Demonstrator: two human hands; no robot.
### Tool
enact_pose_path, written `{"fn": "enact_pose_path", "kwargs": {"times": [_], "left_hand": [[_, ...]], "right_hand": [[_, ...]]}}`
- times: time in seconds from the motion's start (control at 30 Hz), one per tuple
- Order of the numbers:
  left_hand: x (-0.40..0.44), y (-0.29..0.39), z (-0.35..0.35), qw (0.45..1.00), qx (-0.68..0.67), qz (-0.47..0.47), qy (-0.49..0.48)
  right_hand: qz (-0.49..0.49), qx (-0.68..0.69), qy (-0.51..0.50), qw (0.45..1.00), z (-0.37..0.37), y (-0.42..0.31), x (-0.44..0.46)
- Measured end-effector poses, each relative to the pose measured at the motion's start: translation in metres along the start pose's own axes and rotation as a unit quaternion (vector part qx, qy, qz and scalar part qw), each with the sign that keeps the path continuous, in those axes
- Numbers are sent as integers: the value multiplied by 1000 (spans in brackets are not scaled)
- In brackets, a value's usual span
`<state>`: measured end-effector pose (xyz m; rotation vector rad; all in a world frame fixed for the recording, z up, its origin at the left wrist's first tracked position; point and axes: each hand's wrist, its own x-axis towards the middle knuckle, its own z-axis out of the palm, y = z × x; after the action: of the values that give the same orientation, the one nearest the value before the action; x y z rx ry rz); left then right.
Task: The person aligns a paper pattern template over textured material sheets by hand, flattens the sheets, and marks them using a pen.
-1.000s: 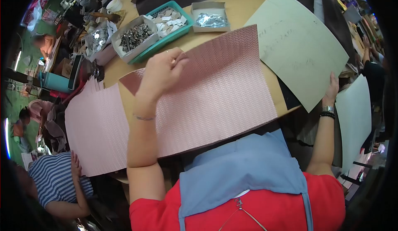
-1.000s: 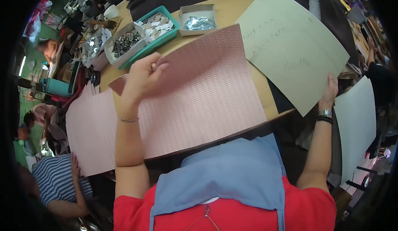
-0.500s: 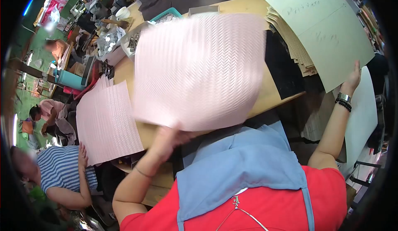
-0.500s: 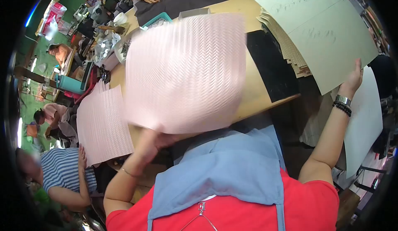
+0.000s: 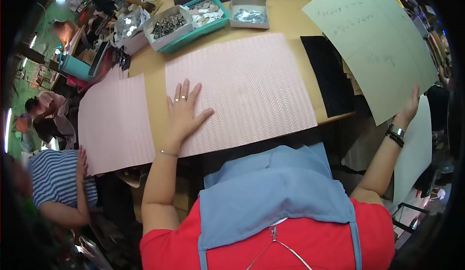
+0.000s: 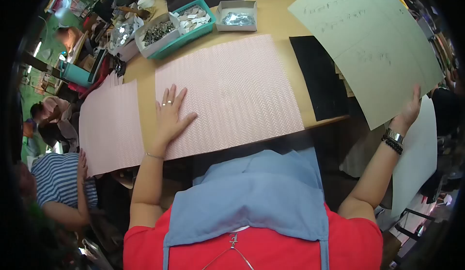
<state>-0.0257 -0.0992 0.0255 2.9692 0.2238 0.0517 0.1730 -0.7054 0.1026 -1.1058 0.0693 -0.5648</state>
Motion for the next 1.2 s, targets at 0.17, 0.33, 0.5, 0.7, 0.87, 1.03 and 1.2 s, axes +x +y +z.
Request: {"fn": "enact_pose_path", "kwargs": {"times": [0.17, 0.33, 0.5, 0.7, 0.87, 1.03, 1.2], "left_hand": [[4, 0, -3, 1000, 5, 6, 3], [1, 2, -1, 1000, 9, -5, 9], [-2, 9, -1, 1000, 1, -26, 6], [-2, 15, 2, 999, -12, -44, 30], [-3, 15, 1, 998, -23, -40, 35], [27, -36, -18, 965, -245, -74, 50], [56, -87, 3, 960, -208, -146, 117]], "right_hand": [[108, 84, -52, 989, 2, 3, -1], [165, 107, -112, 974, -2, 16, 9], [189, 123, -150, 963, 3, 29, 15], [202, 122, -181, 955, 27, 32, 1], [229, 123, -223, 940, 48, 36, -10], [255, 68, -282, 922, 103, 50, -40], [168, -206, -343, 901, 176, 110, -96]]}}
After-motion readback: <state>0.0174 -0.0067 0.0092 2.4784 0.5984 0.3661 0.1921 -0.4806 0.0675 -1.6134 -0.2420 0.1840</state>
